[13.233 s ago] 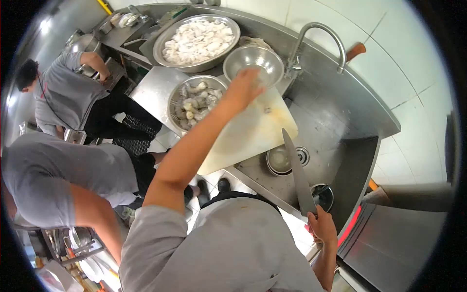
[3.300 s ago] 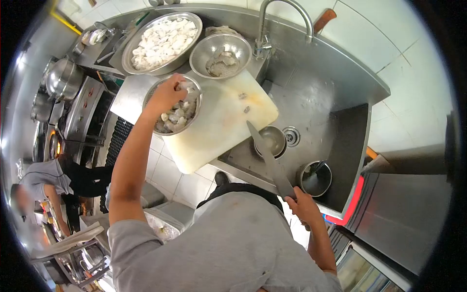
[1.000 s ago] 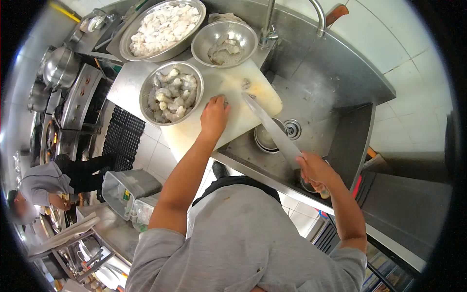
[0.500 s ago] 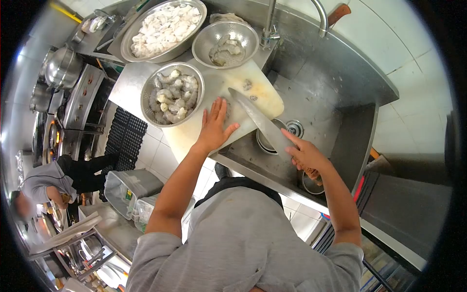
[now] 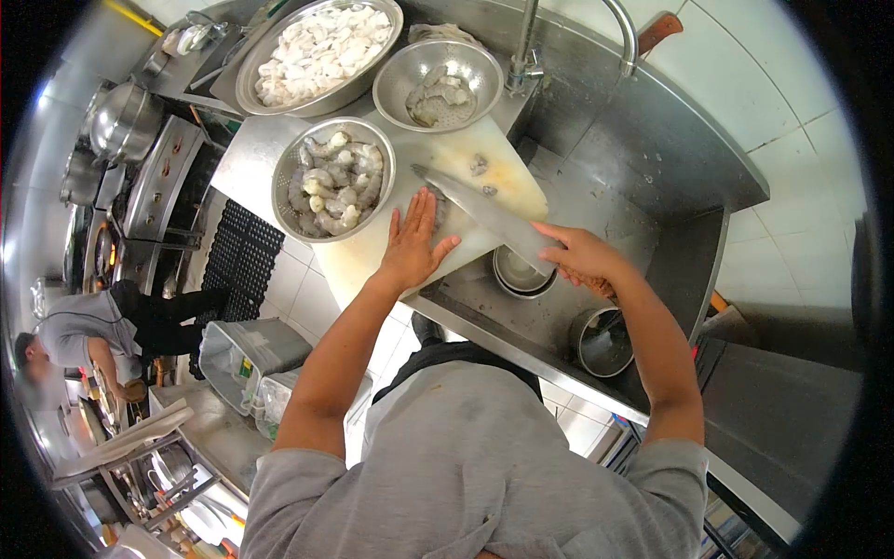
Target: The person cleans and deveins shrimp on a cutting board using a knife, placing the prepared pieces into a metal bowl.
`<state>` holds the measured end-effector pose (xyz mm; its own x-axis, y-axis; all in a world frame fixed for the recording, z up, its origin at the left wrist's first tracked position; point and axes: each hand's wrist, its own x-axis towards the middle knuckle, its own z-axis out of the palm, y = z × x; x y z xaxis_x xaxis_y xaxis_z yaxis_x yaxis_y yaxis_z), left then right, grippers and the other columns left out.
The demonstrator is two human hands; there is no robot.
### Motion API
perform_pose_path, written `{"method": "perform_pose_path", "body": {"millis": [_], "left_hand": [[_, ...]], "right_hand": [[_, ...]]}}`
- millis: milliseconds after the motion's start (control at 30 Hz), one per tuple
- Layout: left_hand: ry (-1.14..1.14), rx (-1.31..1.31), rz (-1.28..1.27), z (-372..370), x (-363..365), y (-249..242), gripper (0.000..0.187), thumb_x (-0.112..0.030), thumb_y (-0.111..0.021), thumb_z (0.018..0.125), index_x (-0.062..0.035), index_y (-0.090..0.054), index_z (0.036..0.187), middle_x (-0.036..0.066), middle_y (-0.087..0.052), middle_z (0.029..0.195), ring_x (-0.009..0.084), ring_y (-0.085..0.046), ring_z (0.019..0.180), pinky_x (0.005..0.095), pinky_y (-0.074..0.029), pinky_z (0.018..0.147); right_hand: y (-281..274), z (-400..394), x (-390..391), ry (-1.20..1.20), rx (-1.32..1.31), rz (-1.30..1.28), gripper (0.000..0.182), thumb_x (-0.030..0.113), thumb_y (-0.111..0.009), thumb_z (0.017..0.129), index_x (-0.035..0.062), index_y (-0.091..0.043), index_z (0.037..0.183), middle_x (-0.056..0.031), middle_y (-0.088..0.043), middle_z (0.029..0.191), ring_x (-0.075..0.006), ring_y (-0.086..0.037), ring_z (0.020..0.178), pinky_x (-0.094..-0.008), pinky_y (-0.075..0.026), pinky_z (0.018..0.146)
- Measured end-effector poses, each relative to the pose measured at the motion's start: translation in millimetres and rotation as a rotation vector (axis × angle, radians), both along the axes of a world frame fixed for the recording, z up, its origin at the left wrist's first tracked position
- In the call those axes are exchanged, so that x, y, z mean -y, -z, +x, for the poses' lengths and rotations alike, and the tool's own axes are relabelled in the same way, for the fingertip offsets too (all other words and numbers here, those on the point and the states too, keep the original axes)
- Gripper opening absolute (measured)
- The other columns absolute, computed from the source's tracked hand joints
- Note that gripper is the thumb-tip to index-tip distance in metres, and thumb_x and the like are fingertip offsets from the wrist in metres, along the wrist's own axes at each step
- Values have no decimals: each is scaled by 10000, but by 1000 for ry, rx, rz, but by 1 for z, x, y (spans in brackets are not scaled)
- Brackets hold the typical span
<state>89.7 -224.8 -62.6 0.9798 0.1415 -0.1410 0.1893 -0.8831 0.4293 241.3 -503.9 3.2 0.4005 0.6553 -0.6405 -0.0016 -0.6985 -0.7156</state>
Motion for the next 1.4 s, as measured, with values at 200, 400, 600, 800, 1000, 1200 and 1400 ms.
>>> {"method": "perform_pose_path", "body": {"millis": [200,400,600,800,1000,1200,1400], "left_hand": [[16,-8,45,0,0,-1,897,-590,-437,944,6,-106,1525,175,-95,1603,270,-56,1494,484,-40,1189],[15,-13,34,0,1,-3,903,-594,-436,942,11,-102,1523,177,-98,1602,270,-59,1494,487,-49,1188],[16,23,71,0,2,2,909,-594,-437,942,22,-98,1519,197,-118,1594,300,-88,1488,498,-56,1185],[28,73,73,-1,3,4,916,-578,-466,936,27,-97,1517,200,-118,1593,312,-97,1486,504,-58,1182],[23,86,73,-2,4,3,928,-596,-453,932,29,-96,1517,199,-109,1595,307,-85,1488,507,-53,1181],[5,81,79,0,8,1,886,-539,-446,959,49,-76,1509,227,-119,1585,341,-94,1482,531,-70,1174],[-142,72,-143,11,-3,18,743,-520,-403,984,-17,-235,1504,202,-211,1569,317,-203,1458,494,-142,1170]], "right_hand": [[-4,5,-14,-24,11,-4,583,199,-575,962,256,-352,1497,-30,-515,643,-105,-477,498,-283,-444,476],[-21,-13,4,-8,-2,-51,589,232,-577,959,251,-346,1501,-28,-521,648,-106,-484,505,-275,-444,489],[-33,-68,31,93,11,-158,616,280,-588,950,252,-327,1507,-48,-567,681,-130,-522,541,-292,-472,536],[-24,-138,31,148,49,-206,633,318,-569,956,255,-286,1519,-90,-590,690,-167,-561,547,-335,-497,538],[-29,-182,31,163,58,-216,605,310,-552,961,243,-283,1499,-208,-665,856,-348,-667,727,-436,-532,701],[-43,-193,31,96,137,-203,642,336,-560,951,260,-241,1504,-276,-645,1087,-449,-634,990,-493,-503,851],[-30,-207,73,40,440,-124,640,282,-658,897,244,-375,1470,-141,-633,676,-243,-623,594,-363,-514,576]]}}
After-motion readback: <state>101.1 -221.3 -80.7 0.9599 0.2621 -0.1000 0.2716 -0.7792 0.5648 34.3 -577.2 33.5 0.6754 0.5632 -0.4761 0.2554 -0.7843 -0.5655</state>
